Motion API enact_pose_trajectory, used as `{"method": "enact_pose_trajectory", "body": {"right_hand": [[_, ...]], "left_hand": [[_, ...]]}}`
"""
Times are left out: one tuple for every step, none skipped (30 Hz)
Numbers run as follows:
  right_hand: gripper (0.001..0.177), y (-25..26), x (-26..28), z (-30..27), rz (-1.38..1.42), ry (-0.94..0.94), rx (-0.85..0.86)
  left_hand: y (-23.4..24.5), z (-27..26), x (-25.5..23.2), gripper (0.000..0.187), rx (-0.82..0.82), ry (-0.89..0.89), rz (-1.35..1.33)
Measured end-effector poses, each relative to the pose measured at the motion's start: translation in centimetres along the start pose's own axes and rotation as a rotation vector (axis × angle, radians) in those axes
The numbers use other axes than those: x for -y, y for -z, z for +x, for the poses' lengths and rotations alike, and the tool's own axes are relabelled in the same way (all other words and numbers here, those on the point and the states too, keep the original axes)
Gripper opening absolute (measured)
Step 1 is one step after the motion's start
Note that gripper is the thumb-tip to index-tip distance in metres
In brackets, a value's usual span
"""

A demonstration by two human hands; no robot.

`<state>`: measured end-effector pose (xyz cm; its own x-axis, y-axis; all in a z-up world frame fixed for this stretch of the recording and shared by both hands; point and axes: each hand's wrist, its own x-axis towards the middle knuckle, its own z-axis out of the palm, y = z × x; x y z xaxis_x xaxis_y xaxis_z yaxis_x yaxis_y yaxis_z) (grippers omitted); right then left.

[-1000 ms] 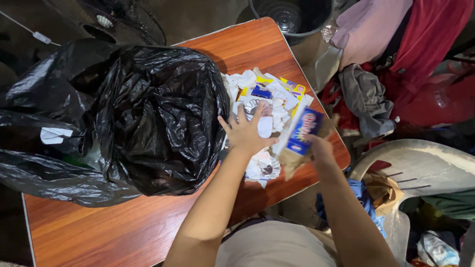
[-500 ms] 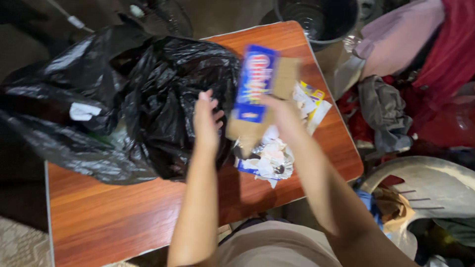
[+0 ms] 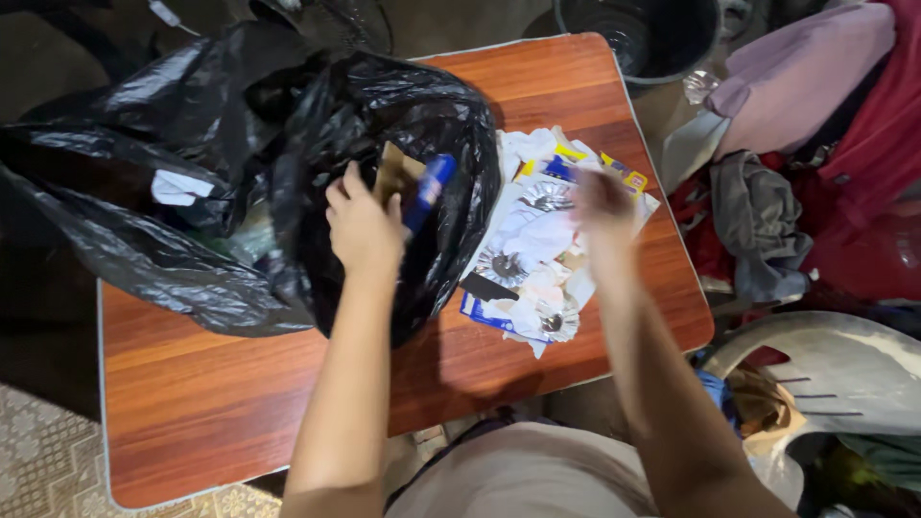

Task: The person packs various household items, including food packages, plastic bags, and bubble wrap, into black trash bags on a wooden table. They repeatedly pick up items from the table and a nearby floor area, place them into the bags, and finally tie the bags closed.

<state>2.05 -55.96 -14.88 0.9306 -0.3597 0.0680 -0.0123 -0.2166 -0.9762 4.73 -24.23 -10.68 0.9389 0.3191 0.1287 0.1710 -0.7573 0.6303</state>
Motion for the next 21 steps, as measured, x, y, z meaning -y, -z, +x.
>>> {"method": "enact_pose_trajectory", "body": {"right_hand": [[0.032,2.5,-1.1,0.0,0.066,-0.061,-0.139],[0.032,4.2,-2.5,-0.1,0.131,-0.119,-0.28],[0.032,5.0,-3.9,-0.4,0.118,-0.21,-0.256],[0.035,5.7,-4.9,-0.5,0.109,-0.296,-0.232],[0.037,6.3,-5.5,-0.3,0.1,-0.381,-0.206],[0.042,6.1,-6.0,-0.4,0.034,-0.446,-0.196],[0.046,5.0,-6.3,-0.5,-0.031,-0.51,-0.184],[0.052,3.6,-6.5,-0.5,-0.092,-0.572,-0.169],[0.055,2.3,-6.4,-1.1,-0.104,-0.493,-0.212],[0.063,0.9,-6.2,-1.6,-0.114,-0.413,-0.252],[0.071,-0.5,-5.7,-1.5,-0.242,-0.311,-0.257],[0.079,-1.6,-5.3,-1.8,-0.377,-0.216,-0.259],[0.088,-2.6,-4.8,-2.1,-0.51,-0.119,-0.258],[0.092,-3.5,-4.3,-2.0,-0.474,-0.182,-0.224],[0.098,-4.3,-3.8,-2.0,-0.438,-0.245,-0.19],[0.103,-4.7,-3.3,-1.7,-0.4,-0.304,-0.156],[0.101,-4.9,-2.9,-1.4,-0.267,-0.32,-0.144],[0.099,-5.1,-2.6,-1.3,-0.137,-0.339,-0.13],[0.098,-5.2,-2.3,-1.2,-0.006,-0.356,-0.116],[0.097,-5.2,-2.0,-1.3,0.011,-0.403,-0.114],[0.095,-4.9,-1.6,-1.5,0.028,-0.45,-0.113]], "left_hand": [[-0.4,-0.8,-0.9,0.064,-0.048,-0.077,0.01],[-1.2,-1.7,-1.7,0.055,-0.096,-0.154,0.017],[-2.3,-2.5,-2.5,0.045,0.035,-0.154,-0.026],[-3.5,-3.1,-3.4,0.036,0.161,-0.159,-0.068],[-4.8,-3.7,-4.1,0.028,0.287,-0.165,-0.109],[-5.9,-4.5,-4.6,0.033,0.304,-0.165,-0.137],[-6.9,-5.4,-5.1,0.039,0.32,-0.165,-0.163],[-7.7,-6.2,-5.3,0.042,0.389,-0.126,-0.091],[-8.3,-7.0,-5.5,0.045,0.456,-0.087,-0.018],[-8.8,-7.2,-5.6,0.049,0.518,-0.046,0.057],[-9.3,-7.1,-5.6,0.053,0.526,-0.037,0.059],[-10.0,-7.4,-5.4,0.057,0.544,-0.024,0.06],[-10.7,-7.8,-5.0,0.061,0.562,-0.011,0.062],[-11.6,-7.6,-4.6,0.068,0.581,0.024,0.051],[-12.5,-7.3,-4.1,0.075,0.601,0.059,0.041],[-13.6,-6.8,-3.6,0.082,0.617,0.092,0.029],[-14.6,-5.9,-3.0,0.086,0.648,0.055,0.001],[-15.5,-5.1,-2.3,0.089,0.682,0.021,-0.027],[-16.1,-4.6,-1.6,0.093,0.716,-0.014,-0.055],[-16.4,-4.2,-0.9,0.1,0.679,-0.012,-0.137],[-16.3,-4.0,-0.4,0.108,0.641,-0.01,-0.218]]}}
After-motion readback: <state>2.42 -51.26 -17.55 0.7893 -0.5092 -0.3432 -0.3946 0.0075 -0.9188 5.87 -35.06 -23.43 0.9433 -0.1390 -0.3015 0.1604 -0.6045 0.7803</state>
